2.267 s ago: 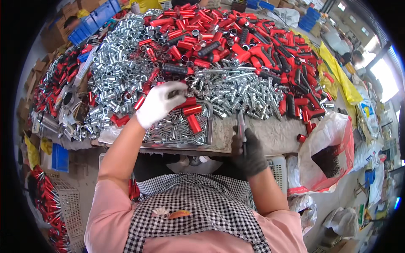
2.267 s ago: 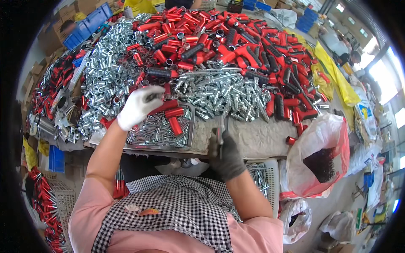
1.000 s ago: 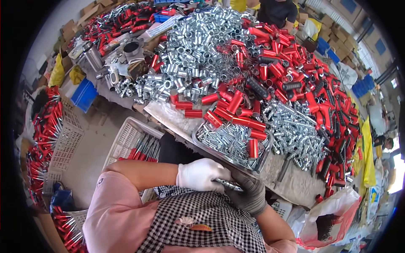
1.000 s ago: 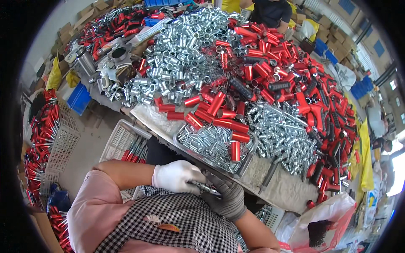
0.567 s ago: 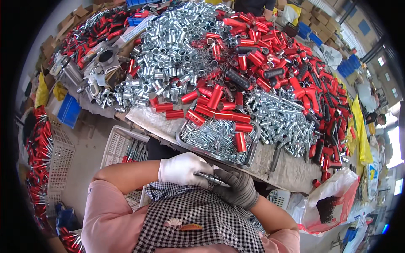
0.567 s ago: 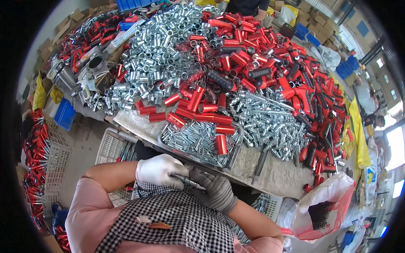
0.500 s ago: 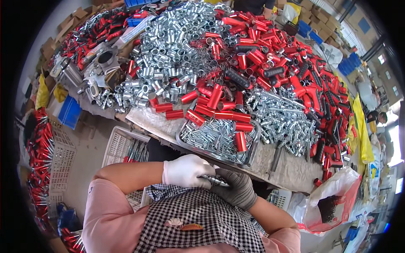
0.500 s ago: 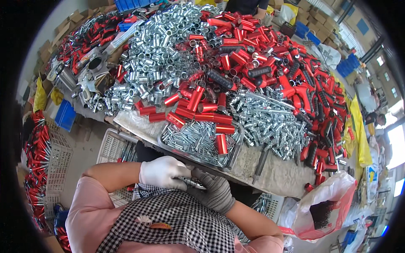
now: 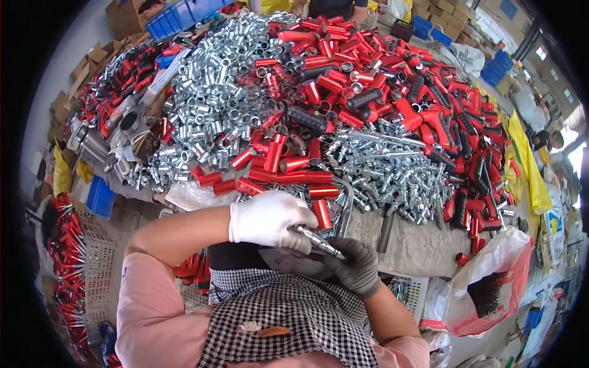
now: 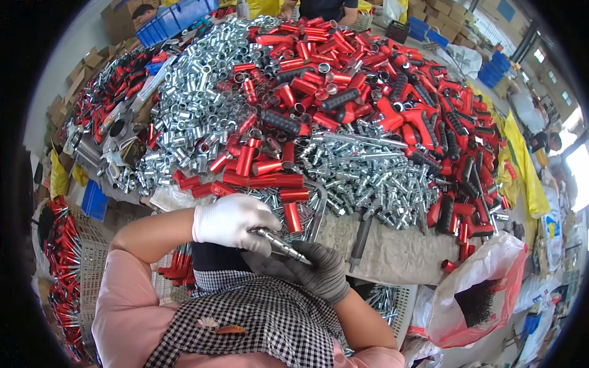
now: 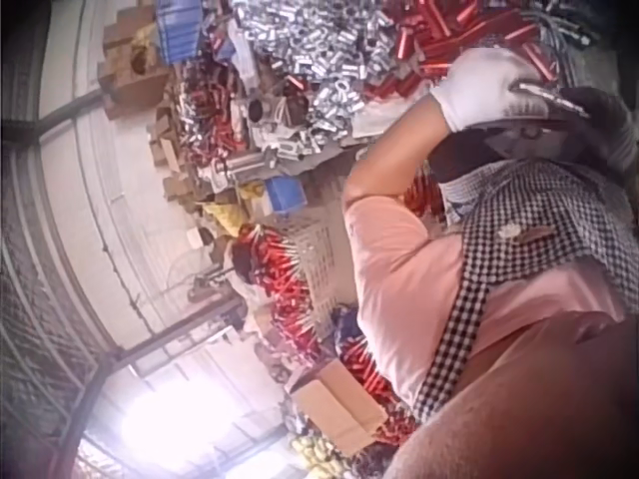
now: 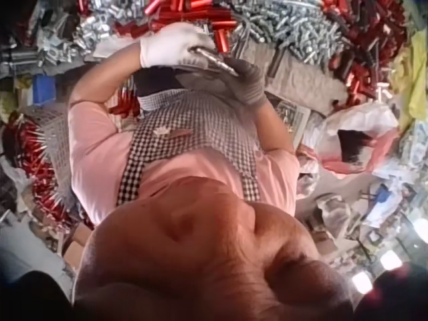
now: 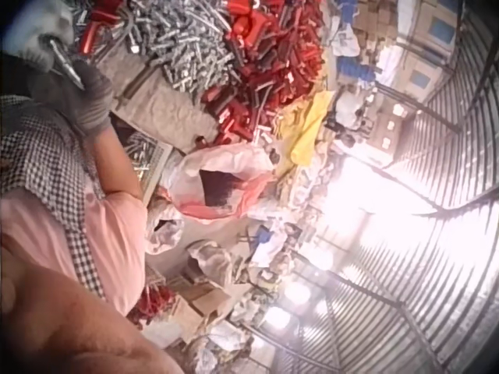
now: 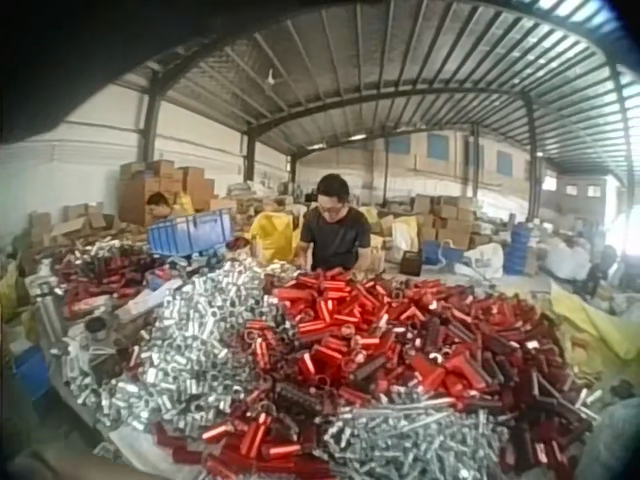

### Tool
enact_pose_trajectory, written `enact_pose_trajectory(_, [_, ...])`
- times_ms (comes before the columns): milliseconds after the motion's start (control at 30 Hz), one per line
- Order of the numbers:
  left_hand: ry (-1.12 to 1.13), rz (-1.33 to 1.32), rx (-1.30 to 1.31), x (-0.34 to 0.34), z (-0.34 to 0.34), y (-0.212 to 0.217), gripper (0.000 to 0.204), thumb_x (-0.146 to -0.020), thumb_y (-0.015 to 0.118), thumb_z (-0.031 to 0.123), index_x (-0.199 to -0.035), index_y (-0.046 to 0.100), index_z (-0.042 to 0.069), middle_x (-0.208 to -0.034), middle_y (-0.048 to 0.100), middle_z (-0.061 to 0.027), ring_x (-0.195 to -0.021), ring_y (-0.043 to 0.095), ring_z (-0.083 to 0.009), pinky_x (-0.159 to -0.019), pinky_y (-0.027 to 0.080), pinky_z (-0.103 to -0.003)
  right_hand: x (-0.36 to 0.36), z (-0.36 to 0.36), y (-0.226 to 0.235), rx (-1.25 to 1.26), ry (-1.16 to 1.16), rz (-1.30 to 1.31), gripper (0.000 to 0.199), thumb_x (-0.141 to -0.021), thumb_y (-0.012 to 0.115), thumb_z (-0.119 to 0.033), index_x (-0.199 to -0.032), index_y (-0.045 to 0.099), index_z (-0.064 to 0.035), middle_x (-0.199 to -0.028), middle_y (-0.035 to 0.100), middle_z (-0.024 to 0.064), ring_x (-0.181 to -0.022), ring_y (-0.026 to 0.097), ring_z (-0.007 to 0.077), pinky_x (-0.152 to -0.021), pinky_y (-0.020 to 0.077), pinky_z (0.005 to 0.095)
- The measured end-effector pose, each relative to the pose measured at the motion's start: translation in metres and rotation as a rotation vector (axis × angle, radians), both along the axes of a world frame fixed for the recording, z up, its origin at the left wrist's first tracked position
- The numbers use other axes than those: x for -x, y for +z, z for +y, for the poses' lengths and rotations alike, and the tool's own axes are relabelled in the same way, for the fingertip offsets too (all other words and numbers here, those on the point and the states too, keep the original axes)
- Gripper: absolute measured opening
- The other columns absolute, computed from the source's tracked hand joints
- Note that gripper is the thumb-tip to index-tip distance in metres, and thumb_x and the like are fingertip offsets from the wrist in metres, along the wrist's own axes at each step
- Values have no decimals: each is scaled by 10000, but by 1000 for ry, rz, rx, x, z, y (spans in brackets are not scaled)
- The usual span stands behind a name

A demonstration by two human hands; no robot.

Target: Assembling hand tools by manually attaching red handles to silver metal components at a factory workstation.

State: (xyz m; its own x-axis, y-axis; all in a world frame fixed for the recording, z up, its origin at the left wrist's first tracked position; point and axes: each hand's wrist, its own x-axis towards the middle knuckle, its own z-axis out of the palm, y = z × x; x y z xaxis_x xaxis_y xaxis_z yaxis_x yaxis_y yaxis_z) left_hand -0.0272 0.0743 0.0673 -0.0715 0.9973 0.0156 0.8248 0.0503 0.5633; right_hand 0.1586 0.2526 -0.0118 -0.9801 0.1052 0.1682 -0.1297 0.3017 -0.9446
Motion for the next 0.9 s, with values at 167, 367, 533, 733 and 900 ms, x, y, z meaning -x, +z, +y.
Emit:
enact_pose_trajectory(167, [-61,11,-59,-2,41,0,371,-788,710,364,-990,663,55,-794,632,-142,-745,635,-355,-641,487,-466,-1,18,-7,211,-192,-48,342,-773,817,-95,-1074,690,6,-907,737,110,-809,710,152,-721,569,282])
enact_pose_trajectory(367, [-91,18,72,-5,62,-1,312,-823,655,341,-835,650,29,-765,633,-169,-754,644,-377,-669,504,-489,-5,34,-30,163,-210,-38,343,-765,827,-127,-1063,701,-11,-882,737,96,-777,702,137,-691,565,284])
enact_pose_trajectory(533, [-107,104,-2,-1,74,-12,332,-788,707,361,-913,664,57,-783,622,-123,-730,629,-337,-632,498,-448,-3,46,-30,127,-237,-79,354,-755,839,-128,-1065,704,-23,-882,734,88,-775,692,128,-695,561,281])
enact_pose_trajectory(733, [-227,183,-12,25,104,18,660,-791,634,655,-1003,680,32,-821,624,-148,-791,626,-361,-687,510,-448,2,47,-42,518,-173,2,375,-795,805,-62,-1140,672,-4,-979,711,46,-888,648,104,-771,546,260])
enact_pose_trajectory(900, [79,605,-14,79,175,41,281,-861,622,323,-894,659,47,-869,637,-176,-834,633,-355,-767,515,-467,6,52,-52,511,-208,-3,378,-800,803,-69,-1147,670,-1,-971,704,40,-865,632,89,-781,534,248])
